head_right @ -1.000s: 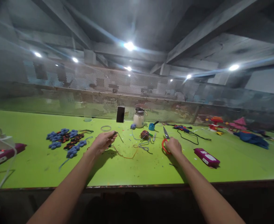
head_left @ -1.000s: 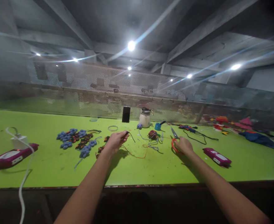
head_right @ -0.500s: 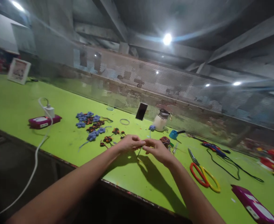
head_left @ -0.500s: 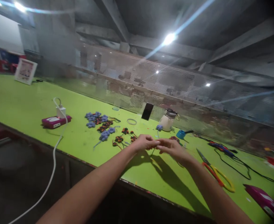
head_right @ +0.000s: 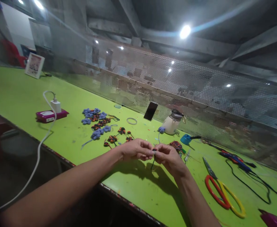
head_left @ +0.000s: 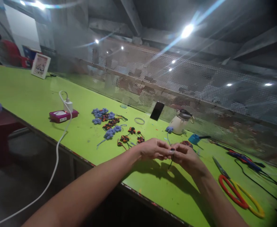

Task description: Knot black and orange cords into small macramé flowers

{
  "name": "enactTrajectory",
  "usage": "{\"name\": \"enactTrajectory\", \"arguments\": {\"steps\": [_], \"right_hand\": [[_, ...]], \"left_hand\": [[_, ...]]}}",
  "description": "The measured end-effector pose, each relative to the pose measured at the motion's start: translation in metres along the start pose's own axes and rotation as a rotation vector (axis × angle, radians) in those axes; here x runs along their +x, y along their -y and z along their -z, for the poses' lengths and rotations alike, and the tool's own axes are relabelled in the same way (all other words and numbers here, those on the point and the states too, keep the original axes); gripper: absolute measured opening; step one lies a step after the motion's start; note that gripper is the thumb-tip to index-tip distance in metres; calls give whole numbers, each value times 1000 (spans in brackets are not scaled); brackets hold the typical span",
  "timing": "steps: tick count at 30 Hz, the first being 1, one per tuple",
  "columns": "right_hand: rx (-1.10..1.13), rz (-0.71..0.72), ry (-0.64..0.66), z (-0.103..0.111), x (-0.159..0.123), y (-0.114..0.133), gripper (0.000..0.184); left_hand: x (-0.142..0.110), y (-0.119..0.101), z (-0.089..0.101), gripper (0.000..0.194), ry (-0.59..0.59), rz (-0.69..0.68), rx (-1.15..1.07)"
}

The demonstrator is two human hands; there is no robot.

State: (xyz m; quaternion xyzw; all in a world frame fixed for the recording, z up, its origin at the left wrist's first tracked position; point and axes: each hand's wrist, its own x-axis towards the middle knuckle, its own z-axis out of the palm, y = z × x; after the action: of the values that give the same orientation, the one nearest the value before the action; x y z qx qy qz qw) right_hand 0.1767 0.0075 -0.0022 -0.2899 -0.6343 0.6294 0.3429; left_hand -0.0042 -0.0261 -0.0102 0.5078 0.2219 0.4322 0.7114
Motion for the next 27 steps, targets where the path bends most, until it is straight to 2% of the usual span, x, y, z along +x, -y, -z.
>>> {"name": "enactTrajectory", "arguments": {"steps": [4, 9, 13, 17, 24, 27], "right_hand": [[56, 105, 96, 0, -8, 5, 19], [38, 170, 103, -5, -11, 8, 15], [-6, 158, 146, -5, -9, 5, 13], [-15, 180, 110, -5, -8, 6, 9], [28, 195, 80, -8, -9, 10, 14], [-2, 170, 66, -7, -9, 11, 17]], "left_hand": [[-4, 2, -8, 27, 127, -34, -128], [-9, 2, -14, 22, 64, -112, -198], [-7, 1, -15, 20, -7, -117, -238], [-3, 1, -14, 18, -61, -114, -268], [-2, 1, -8, 10, 28, -33, -255], [-4, -2, -7, 12, 35, -12, -243]]}}
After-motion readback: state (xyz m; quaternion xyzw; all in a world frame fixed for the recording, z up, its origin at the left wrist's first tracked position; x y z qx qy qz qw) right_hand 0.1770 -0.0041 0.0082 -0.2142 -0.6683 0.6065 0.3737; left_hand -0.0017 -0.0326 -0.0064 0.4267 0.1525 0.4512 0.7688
